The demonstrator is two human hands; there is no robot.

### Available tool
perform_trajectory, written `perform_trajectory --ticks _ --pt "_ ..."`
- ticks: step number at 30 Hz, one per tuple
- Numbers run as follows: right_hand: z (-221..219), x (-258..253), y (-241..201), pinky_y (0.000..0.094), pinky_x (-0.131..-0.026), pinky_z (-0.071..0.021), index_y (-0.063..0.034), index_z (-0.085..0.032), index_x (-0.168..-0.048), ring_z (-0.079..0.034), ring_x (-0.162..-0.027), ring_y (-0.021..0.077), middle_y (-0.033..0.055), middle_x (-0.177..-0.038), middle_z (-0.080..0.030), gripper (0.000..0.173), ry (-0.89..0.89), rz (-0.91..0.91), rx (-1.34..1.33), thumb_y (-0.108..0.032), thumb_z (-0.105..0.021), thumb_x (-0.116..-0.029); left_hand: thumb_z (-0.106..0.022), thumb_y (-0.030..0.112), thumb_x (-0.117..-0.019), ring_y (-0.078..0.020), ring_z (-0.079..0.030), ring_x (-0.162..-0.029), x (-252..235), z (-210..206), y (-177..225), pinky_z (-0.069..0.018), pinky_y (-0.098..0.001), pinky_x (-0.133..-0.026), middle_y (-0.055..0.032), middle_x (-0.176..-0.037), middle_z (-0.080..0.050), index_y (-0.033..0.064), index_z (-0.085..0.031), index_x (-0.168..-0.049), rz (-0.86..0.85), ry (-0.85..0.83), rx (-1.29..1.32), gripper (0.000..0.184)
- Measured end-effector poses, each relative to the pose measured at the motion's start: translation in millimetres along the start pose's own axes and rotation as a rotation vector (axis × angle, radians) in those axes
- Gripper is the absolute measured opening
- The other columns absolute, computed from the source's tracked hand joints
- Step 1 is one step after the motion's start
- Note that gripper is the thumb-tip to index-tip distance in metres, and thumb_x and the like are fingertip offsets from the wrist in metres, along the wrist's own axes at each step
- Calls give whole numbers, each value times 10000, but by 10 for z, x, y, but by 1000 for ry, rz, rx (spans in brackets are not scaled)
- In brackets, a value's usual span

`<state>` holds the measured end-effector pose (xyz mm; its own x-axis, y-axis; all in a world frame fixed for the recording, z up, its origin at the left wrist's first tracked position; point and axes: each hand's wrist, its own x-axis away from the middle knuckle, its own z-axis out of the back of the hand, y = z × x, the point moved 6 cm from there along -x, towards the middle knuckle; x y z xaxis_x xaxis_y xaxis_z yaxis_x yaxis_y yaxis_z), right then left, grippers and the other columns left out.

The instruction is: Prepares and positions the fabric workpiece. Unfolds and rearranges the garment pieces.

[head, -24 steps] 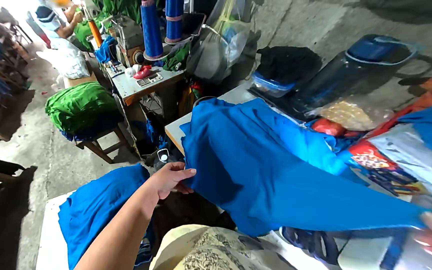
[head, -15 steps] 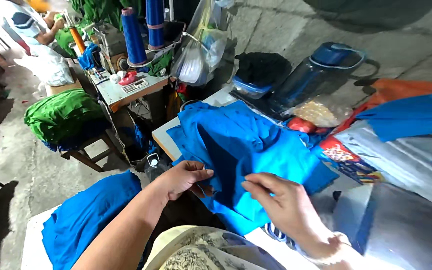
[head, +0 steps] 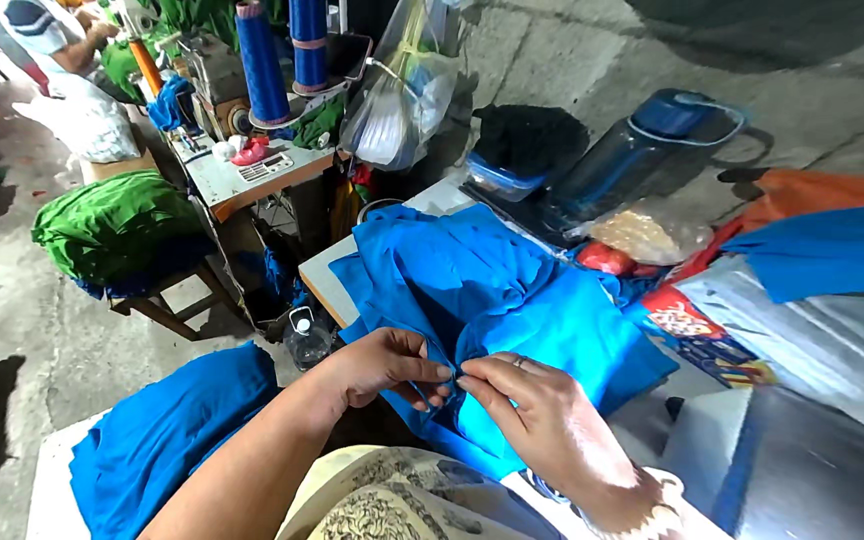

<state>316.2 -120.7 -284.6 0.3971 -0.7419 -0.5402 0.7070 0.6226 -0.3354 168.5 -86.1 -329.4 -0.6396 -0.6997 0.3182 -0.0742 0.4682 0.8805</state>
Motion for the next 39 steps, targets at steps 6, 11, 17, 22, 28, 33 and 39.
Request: perform_trajectory --ticks 6,11,17,22,28,33,39 --pt "-14 7 75 185 -641 -527 -119 -746 -838 -637 -692 47 -23 -732 -671 320 -32 -48 -51 -303 -525 -977 -564 5 -1016 -57 -677 -695 -31 -65 4 -577 -222 -663 22 -765 -671 67 -553 -907 -17 97 -95 126" --pt "-40 11 168 98 -613 -491 -121 -735 -827 -582 -664 -65 -73 -730 -645 258 -76 -154 -240 -265 -554 -942 -506 5 -1037 -61 -670 -692 -43 -90 -40 -573 -227 -658 18 -771 -661 78 -539 -888 4 108 -43 169" --pt "67 10 275 89 -623 -509 -135 -735 -856 -591 -684 -88 -104 -762 -653 253 -60 -206 -312 -305 -577 -958 -438 51 -1025 -94 -703 -752 -27 21 -156 -590 -250 -682 -6 -842 -716 123 -625 -926 -57 -16 238 224" --pt "186 -82 105 176 -595 -512 -141 -728 -792 -603 -665 8 -54 -716 -644 292 -8 -48 -34 -295 -530 -941 -406 56 -1048 -109 -715 -743 19 53 -152 -598 -258 -663 -22 -842 -726 109 -616 -974 -70 -40 277 229" --pt "69 -157 -133 273 -603 -550 -144 -702 -749 -672 -696 125 -20 -690 -654 331 -59 80 104 -272 -489 -968 -448 51 -1052 -114 -724 -724 11 -61 -146 -601 -251 -652 -40 -820 -732 99 -588 -904 -65 -33 279 209" --pt "47 -122 -157 288 -596 -557 -130 -686 -739 -684 -687 157 4 -671 -645 356 -97 107 132 -273 -476 -989 -497 23 -1047 -107 -718 -675 27 -83 -169 -604 -251 -639 -36 -778 -728 93 -573 -872 -44 74 289 204" --pt "54 -101 -148 279 -602 -553 -132 -675 -737 -667 -667 142 -6 -659 -628 366 -108 143 127 -265 -458 -1000 -470 27 -1058 -110 -721 -673 9 -121 -165 -606 -251 -641 -40 -768 -727 86 -571 -872 -25 84 312 220"
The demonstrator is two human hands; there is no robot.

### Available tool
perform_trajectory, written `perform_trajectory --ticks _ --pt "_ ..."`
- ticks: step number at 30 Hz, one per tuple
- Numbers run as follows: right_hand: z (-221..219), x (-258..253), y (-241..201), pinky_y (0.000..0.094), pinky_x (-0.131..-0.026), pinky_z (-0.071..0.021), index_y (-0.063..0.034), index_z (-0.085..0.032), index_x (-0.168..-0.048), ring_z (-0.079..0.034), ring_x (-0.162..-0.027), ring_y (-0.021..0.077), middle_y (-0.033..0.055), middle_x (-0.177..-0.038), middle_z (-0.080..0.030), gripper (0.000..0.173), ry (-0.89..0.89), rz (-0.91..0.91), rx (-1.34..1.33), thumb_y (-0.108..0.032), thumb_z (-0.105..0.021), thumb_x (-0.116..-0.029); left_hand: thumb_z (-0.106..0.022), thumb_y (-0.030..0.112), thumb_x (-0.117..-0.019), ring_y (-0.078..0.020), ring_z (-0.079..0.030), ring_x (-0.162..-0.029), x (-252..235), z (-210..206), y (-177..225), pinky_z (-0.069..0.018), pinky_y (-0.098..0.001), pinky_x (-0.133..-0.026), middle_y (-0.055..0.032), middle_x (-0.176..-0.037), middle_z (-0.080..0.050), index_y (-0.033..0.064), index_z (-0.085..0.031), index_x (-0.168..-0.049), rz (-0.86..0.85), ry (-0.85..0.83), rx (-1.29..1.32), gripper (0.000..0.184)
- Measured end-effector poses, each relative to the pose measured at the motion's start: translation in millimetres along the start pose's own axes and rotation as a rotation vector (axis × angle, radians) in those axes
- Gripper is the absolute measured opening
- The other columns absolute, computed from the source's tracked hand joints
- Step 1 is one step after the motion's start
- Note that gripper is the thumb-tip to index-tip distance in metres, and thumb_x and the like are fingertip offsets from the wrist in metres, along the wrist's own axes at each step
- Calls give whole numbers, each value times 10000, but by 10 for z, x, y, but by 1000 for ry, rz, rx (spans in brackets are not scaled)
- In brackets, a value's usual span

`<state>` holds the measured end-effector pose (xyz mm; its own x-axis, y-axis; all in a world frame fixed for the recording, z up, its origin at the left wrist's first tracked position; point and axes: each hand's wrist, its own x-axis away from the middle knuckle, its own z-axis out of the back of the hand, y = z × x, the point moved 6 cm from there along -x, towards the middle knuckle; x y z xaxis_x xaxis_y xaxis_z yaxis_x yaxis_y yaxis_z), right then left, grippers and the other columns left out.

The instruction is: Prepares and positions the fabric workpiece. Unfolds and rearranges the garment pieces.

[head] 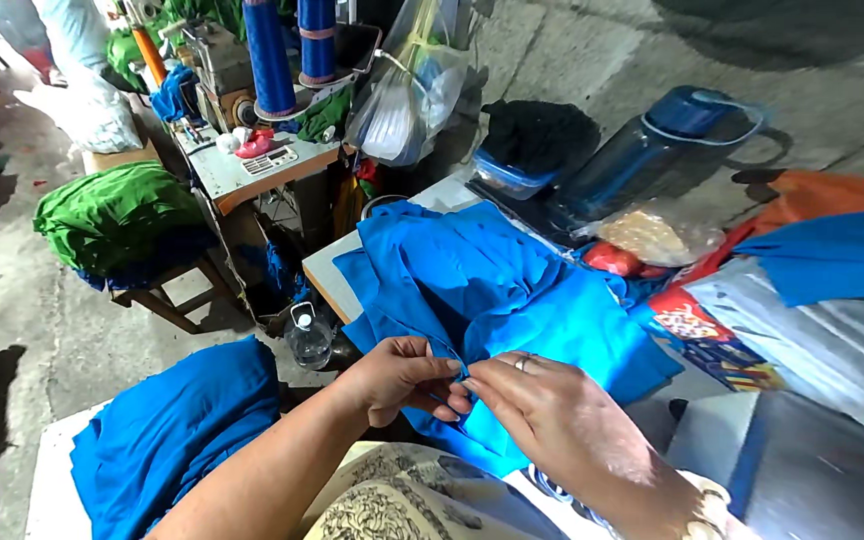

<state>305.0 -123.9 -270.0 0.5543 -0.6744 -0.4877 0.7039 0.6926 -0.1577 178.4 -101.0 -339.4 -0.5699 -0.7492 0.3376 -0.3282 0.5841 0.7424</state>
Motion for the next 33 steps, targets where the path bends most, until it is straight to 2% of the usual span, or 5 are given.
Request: perform_trajectory --ticks 4,11,19,23,33 --pt "-24 11 0 328 -569 -566 -111 -667 -731 -689 -658 192 26 -662 -635 429 -14 -38 72 -428 -506 -971 -512 32 -1048 -99 -694 -650 -12 -31 -7 -594 -248 -639 -32 -740 -692 74 -544 -866 12 59 -37 190" --pt "-47 92 240 128 -594 -505 -142 -724 -805 -594 -642 -38 -80 -704 -641 275 30 -244 -265 -304 -558 -952 -447 66 -1082 -116 -730 -775 47 -19 18 -606 -267 -731 -37 -854 -729 76 -552 -914 9 2 -78 198" --pt "217 158 486 95 -553 -485 -92 -685 -860 -564 -606 -90 -99 -700 -605 213 192 -489 -340 -264 -596 -948 -545 48 -1043 -55 -675 -747 148 107 71 -576 -231 -724 28 -807 -659 74 -548 -911 20 81 -375 134" --pt "11 95 123 287 -610 -565 -88 -726 -810 -670 -694 112 15 -750 -683 304 99 -172 -157 -284 -558 -969 -502 56 -1060 -52 -675 -735 135 33 112 -576 -225 -727 19 -801 -671 70 -557 -890 22 20 -393 179" --pt "-47 96 2 282 -644 -548 -119 -695 -757 -669 -700 142 9 -694 -655 395 97 9 -44 -311 -482 -1028 -460 60 -1076 -50 -679 -712 107 -8 170 -575 -213 -691 19 -799 -682 79 -552 -914 109 -8 -388 187"
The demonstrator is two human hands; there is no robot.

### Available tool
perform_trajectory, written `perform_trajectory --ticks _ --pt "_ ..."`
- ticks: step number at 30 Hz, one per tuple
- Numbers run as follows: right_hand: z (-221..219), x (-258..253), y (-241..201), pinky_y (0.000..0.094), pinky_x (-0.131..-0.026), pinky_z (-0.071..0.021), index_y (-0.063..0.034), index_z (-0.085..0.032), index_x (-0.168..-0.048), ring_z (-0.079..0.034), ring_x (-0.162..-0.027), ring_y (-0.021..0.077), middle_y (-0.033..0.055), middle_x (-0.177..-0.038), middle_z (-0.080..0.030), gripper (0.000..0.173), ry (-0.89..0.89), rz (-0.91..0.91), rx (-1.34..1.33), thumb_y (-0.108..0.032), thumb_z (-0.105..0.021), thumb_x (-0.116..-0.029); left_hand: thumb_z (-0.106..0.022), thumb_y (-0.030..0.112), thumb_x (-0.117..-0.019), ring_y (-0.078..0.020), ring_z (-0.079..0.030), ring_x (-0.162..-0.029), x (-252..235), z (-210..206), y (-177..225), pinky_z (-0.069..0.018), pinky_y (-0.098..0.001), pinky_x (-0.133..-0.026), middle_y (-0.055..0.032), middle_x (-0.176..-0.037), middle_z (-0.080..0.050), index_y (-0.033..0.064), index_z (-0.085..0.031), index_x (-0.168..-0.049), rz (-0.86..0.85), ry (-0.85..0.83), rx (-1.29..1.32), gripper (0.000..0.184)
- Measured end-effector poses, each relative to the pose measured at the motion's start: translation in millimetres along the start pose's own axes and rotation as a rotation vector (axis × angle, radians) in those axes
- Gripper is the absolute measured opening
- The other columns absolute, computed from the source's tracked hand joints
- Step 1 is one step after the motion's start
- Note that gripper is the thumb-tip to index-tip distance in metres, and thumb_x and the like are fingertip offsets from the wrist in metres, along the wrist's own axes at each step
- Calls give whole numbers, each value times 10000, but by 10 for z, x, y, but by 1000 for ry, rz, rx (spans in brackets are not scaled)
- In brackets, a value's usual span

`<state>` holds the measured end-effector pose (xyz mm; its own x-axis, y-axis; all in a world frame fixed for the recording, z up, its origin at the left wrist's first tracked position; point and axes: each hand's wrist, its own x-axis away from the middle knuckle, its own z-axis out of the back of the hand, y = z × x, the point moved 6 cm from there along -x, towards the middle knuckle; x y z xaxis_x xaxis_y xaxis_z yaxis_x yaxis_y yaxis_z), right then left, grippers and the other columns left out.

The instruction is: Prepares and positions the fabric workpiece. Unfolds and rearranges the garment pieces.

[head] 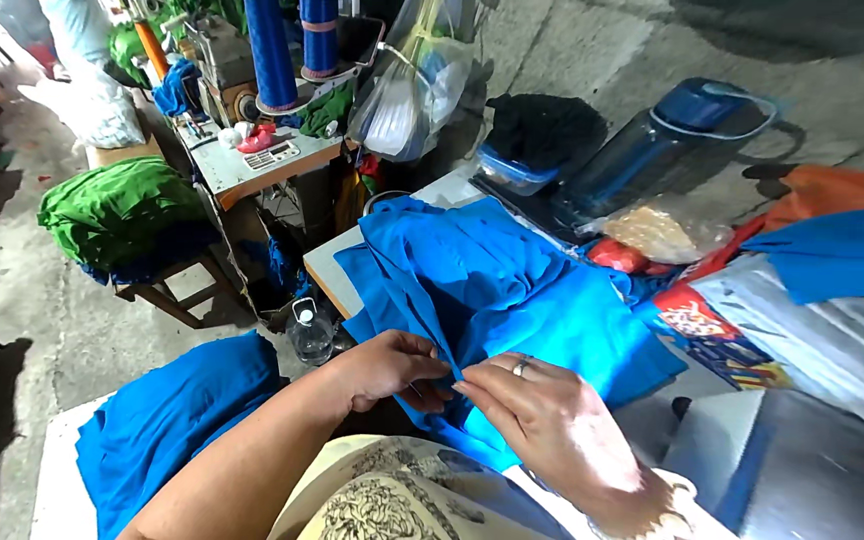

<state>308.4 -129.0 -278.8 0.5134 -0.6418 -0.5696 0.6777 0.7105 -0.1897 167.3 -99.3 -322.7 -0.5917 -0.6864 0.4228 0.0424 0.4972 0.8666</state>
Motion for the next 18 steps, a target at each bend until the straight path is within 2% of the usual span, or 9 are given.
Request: perform_trajectory --ticks 3,5,6,7,8,11,14,16,18 --pt "-15 1 -32 303 -616 -549 -113 -676 -725 -663 -660 163 16 -654 -633 402 -16 29 51 -293 -476 -1023 -400 129 -1106 -62 -689 -706 -20 -7 -5 -590 -232 -696 17 -795 -683 70 -575 -963 0 6 3 233" --pt "-28 6 -58 310 -601 -549 -110 -660 -716 -654 -633 172 20 -635 -612 396 -35 53 75 -282 -477 -1022 -342 280 -1125 -79 -697 -713 -32 -9 -14 -603 -261 -698 24 -781 -674 64 -614 -1008 -23 17 -16 367" --pt "-39 6 -76 312 -579 -542 -106 -657 -712 -653 -624 179 25 -630 -612 385 -42 66 80 -272 -484 -1014 -360 344 -1119 -83 -699 -715 -40 -20 -23 -604 -268 -694 26 -783 -674 61 -625 -1026 -23 30 -21 399" --pt "-52 6 -92 311 -563 -538 -106 -648 -707 -652 -618 183 27 -626 -608 372 -50 70 82 -263 -490 -1004 -426 338 -1107 -84 -690 -698 -50 -38 -37 -597 -266 -672 20 -776 -673 49 -633 -1043 -13 57 -6 362" --pt "-69 10 -101 305 -549 -529 -110 -629 -696 -638 -602 177 22 -612 -585 371 -54 69 76 -270 -490 -1000 -492 282 -1092 -78 -675 -664 -66 -63 -62 -587 -250 -638 17 -753 -658 50 -616 -1006 3 81 17 277" --pt "-99 41 -46 261 -578 -545 -124 -684 -736 -659 -623 127 5 -638 -634 374 -59 2 -39 -331 -511 -994 -510 165 -1082 -77 -659 -615 -97 -100 -169 -574 -225 -598 2 -714 -638 73 -540 -909 60 89 132 198" --pt "-95 150 148 123 -646 -526 -122 -737 -813 -635 -685 -27 -57 -720 -677 292 -65 -241 -359 -319 -594 -974 -471 145 -1090 -73 -673 -645 -63 -61 -241 -580 -217 -636 3 -739 -672 89 -575 -904 20 53 271 220" --pt "-35 272 334 142 -602 -564 -113 -733 -857 -652 -657 -39 -86 -733 -682 187 -47 -486 -563 -233 -625 -952 -499 132 -1078 -72 -673 -687 23 55 -207 -585 -231 -675 10 -784 -669 84 -589 -940 -18 151 237 172" --pt "190 445 639 203 -584 -572 -163 -704 -916 -646 -637 3 -102 -756 -677 140 79 -742 -708 -208 -594 -988 -519 98 -1055 -95 -664 -751 183 294 -88 -578 -275 -708 -8 -855 -669 52 -617 -1011 -92 330 159 117"
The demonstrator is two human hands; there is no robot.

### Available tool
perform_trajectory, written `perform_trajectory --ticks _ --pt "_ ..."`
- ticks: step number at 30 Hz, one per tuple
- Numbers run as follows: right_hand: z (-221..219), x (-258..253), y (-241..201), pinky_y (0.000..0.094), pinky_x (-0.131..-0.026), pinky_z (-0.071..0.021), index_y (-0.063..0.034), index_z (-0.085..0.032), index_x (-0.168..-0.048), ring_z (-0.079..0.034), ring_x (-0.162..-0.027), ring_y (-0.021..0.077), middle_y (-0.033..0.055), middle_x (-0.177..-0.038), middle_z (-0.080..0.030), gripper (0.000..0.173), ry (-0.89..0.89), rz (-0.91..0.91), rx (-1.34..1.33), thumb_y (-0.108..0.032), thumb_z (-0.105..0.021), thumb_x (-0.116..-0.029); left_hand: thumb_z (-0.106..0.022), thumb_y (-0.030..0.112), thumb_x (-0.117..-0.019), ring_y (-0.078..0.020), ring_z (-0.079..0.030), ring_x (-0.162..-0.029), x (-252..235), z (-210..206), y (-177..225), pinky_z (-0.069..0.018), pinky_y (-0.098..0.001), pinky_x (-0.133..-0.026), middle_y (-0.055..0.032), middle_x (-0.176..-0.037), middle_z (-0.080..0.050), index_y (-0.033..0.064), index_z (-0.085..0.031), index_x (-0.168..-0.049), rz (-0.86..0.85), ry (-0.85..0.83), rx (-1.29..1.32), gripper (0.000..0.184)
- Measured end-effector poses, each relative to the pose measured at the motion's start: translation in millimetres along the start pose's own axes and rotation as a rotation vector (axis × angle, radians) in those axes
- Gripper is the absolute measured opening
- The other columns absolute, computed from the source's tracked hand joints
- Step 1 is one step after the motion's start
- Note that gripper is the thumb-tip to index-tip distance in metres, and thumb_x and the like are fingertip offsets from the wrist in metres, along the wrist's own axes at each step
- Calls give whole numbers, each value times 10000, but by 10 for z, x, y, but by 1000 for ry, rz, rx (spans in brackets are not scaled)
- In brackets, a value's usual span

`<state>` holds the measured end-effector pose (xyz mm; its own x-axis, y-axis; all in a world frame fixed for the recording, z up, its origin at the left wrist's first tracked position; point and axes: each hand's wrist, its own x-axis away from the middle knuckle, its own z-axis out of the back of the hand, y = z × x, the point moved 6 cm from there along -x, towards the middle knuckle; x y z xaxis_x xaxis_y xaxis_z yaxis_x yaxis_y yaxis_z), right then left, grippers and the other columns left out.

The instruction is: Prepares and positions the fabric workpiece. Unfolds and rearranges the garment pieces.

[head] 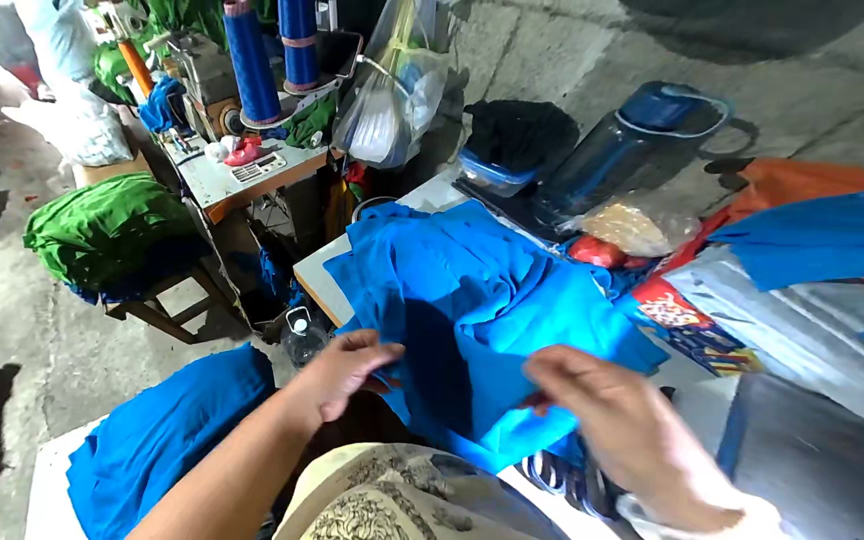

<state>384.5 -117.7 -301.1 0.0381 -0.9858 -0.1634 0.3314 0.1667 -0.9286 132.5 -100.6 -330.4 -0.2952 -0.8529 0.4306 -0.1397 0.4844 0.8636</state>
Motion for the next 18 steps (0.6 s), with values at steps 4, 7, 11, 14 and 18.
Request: perform_trajectory --ticks 4,7,11,14,18 --pt "975 -184 181 200 -621 -554 -219 -578 -1020 -635 -679 8 -104 -778 -644 225 534 -335 -533 -293 -384 -1106 -381 189 -1100 -90 -644 -645 -64 701 451 -562 -226 -607 -25 -769 -652 74 -589 -1029 -112 273 238 248" --pt "1610 -547 87 109 -605 -504 -225 -567 -843 -603 -622 -35 -116 -677 -613 388 591 -150 -688 -307 -309 -1121 -346 214 -1107 -95 -631 -621 25 849 1280 -565 -224 -603 -35 -766 -638 65 -566 -1035 -372 304 350 275" --pt "2046 -1022 -524 80 -824 -527 -142 -557 -1107 -649 -916 -70 -132 -1002 -667 287 139 480 -321 -65 -281 -1096 -265 273 -1130 -55 -623 -613 554 608 2359 -560 -186 -592 7 -742 -627 110 -577 -976 -723 169 278 384" --pt "1452 -1231 -1064 157 -577 -552 -261 -587 -934 -633 -612 -26 -168 -700 -644 267 417 74 -170 -318 -396 -1112 -342 273 -1122 -63 -623 -595 590 775 2610 -558 -198 -571 2 -730 -621 107 -557 -1005 -670 347 222 296" --pt "1296 -1787 -1552 158 -498 -512 -217 -545 -971 -580 -537 -2 -118 -654 -591 211 279 -99 -106 -306 -410 -1106 -437 201 -1086 -100 -678 -764 843 1341 3179 -581 -227 -672 -47 -957 -658 59 -537 -1212 -654 566 -27 215"
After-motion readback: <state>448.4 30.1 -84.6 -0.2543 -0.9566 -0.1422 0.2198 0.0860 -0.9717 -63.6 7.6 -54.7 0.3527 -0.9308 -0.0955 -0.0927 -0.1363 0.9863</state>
